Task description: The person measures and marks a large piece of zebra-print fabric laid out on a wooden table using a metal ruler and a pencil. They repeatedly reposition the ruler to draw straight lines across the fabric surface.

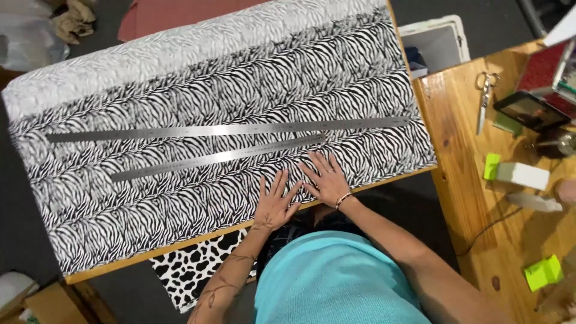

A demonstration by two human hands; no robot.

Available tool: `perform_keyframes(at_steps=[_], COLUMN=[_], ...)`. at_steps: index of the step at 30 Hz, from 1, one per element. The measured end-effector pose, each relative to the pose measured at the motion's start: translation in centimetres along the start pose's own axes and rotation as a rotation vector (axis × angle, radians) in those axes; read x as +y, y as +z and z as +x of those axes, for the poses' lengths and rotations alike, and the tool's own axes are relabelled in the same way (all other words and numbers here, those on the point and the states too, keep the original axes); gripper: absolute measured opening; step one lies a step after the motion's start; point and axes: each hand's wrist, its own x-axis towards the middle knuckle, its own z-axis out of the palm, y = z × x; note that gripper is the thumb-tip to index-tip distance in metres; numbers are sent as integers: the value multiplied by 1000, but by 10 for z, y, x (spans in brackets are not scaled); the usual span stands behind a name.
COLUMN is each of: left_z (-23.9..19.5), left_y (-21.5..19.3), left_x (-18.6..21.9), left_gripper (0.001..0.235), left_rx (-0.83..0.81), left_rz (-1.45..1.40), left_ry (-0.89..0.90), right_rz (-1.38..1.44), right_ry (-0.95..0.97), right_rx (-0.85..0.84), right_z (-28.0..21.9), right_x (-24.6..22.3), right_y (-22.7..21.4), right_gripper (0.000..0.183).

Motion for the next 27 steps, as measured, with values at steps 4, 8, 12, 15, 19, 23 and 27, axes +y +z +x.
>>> perform_keyframes(at_steps=[4, 8, 12, 15, 19, 23, 27], left_z=[13, 25, 41, 63, 58, 48, 34], left_y=[1, 0, -15, -46, -19, -4, -15], left_x=[16, 10, -6, -17, -34, -36, -39], left_gripper=[66, 63, 46, 43, 52, 56, 55], left_rx=[17, 26, 112, 262, 256, 227, 157], left_rz=[-32, -148, -342, -234, -96, -36, -113], left_ry=[95, 77, -145, -264, -432, -497, -484], right_rz=[-34, -34, 20, 27, 90, 103, -35], right_ry=[257, 610, 682, 583, 412, 386, 389], right_rx=[-58, -38, 68, 240, 291, 118, 52], right_z=[-36, -69, -72, -45, 20, 57, 59], right_x=[39, 74, 73, 79, 83, 113, 136], right_y=[-7, -30, -39, -32, -25, 10, 31], right_gripper=[70, 75, 69, 50, 43, 45, 38])
